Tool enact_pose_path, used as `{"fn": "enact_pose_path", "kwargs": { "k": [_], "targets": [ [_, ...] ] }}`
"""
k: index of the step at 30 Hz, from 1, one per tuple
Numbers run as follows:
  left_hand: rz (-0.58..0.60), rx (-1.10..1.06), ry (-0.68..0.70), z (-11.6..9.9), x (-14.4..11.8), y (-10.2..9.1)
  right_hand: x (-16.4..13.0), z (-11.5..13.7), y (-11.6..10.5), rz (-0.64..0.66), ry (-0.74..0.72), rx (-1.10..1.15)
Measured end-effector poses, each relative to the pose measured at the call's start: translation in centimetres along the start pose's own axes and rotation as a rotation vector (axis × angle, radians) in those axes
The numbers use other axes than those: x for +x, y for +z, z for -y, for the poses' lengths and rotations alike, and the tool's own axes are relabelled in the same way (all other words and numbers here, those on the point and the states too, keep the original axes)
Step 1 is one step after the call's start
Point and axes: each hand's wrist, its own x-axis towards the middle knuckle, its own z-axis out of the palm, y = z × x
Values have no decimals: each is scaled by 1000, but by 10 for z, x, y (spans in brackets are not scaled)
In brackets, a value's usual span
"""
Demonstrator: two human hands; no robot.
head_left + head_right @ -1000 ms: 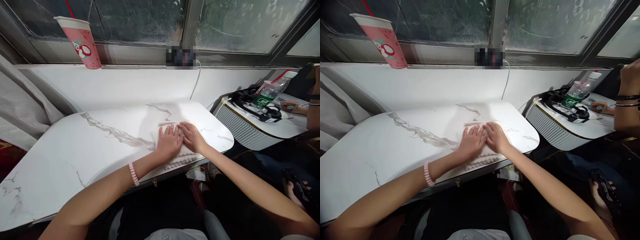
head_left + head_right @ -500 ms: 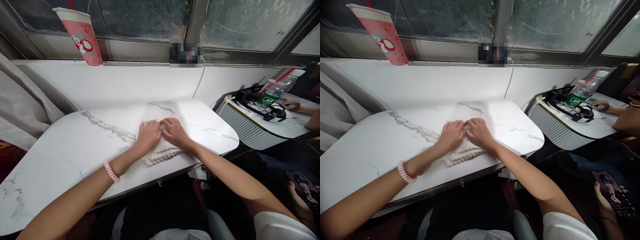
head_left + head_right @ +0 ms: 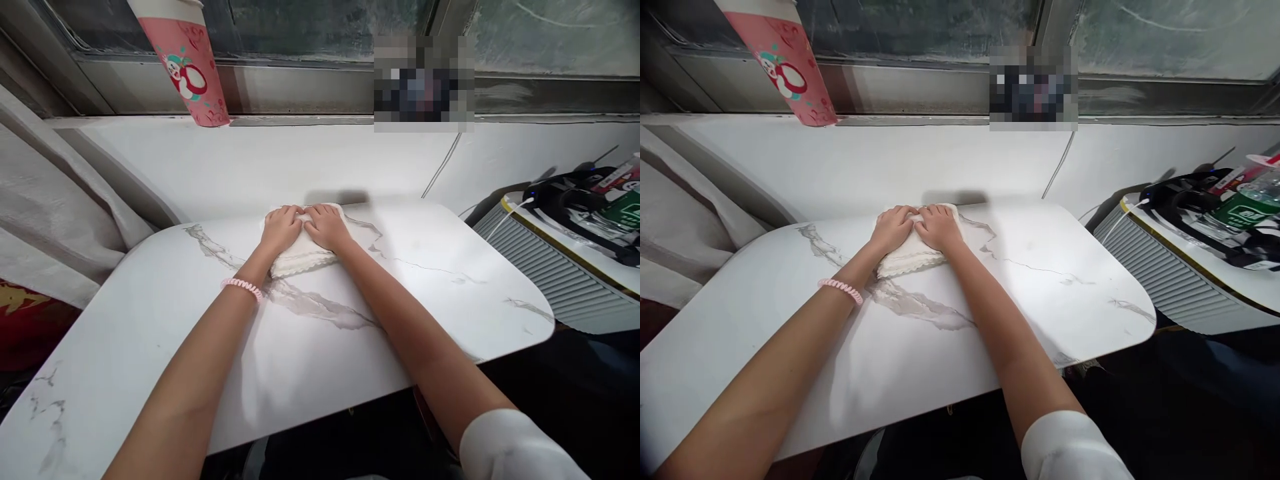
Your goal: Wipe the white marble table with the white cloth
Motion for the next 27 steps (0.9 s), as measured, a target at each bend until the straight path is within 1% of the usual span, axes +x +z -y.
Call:
{"fn": "enact_pose_path", "kwargs": {
  "k": [5,9,16,22,25,27],
  "targets": [
    [3,23,-20,10,21,0,21,-4,7,-19,-3,-3],
    [18,46,-27,15,35,2,36,-9,14,-58,24,-43],
    [13,62,-43,19,46,2,51,-11,17,-45,55,-112],
    [-12,90,-11,20,43,6,48,-12,18,-39,47,-114],
    [-50,133,13,15,29,7,37,-10,15,-17,23,-92],
    [-80,165,24,9,12,6,23,-4,10,-8,-13,-76]
  ]
}}
